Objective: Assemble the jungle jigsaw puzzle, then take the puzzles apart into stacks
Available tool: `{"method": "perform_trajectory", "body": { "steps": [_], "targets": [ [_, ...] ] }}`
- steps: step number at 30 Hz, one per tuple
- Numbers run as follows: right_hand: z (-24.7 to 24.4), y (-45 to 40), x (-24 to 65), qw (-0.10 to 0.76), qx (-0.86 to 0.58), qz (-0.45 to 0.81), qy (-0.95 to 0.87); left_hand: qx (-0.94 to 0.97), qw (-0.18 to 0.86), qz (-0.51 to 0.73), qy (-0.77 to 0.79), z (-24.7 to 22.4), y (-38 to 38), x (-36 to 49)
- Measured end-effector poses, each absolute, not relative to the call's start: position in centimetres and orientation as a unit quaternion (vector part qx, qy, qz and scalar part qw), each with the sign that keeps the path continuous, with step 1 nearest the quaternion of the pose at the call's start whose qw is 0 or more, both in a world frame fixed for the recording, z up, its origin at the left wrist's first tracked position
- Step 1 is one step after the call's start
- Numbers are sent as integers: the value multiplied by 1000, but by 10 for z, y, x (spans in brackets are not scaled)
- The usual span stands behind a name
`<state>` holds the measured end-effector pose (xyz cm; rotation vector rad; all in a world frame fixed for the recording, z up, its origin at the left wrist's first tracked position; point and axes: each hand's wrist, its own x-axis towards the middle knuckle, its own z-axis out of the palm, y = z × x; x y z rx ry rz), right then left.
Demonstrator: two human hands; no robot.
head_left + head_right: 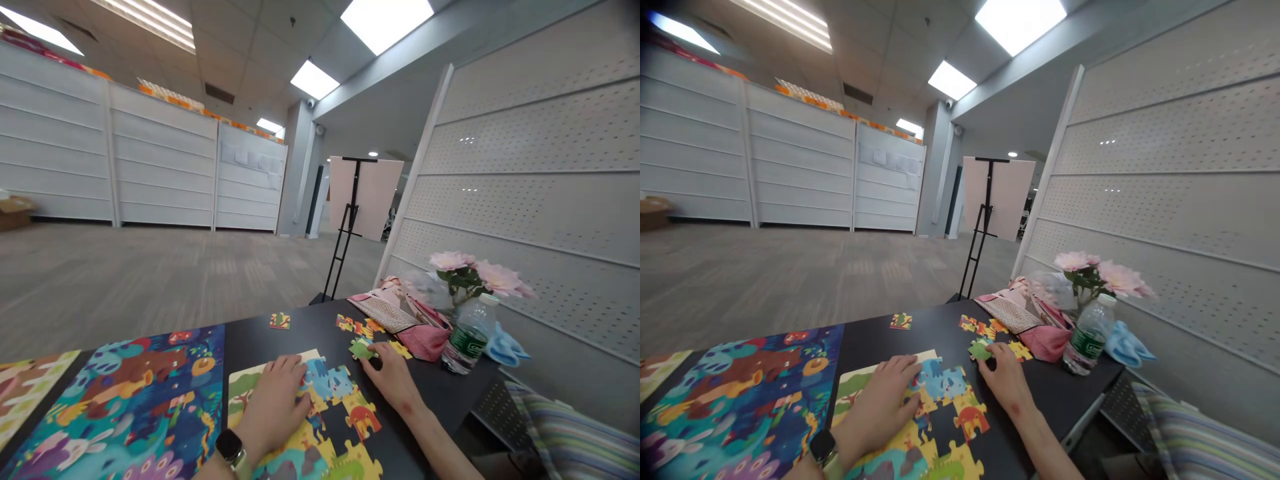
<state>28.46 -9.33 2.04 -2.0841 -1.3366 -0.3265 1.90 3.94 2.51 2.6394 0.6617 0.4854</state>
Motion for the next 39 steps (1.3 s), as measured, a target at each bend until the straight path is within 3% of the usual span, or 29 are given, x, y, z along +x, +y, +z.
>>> {"method": "perform_trajectory", "body": {
  "steps": [20,29,35,39],
  "targets": [
    [11,-117,273,279,-773,-95,-562,937,184,191,227,21,40,19],
    [29,-64,310,255,-720,-49,-644,937,187,181,235,21,39,20],
    [24,-61,344,297,-760,-97,-570,934,198,181,235,20,40,21],
    [13,-88,353,280,-789,-100,-537,935,194,180,235,19,41,21]
  ]
}}
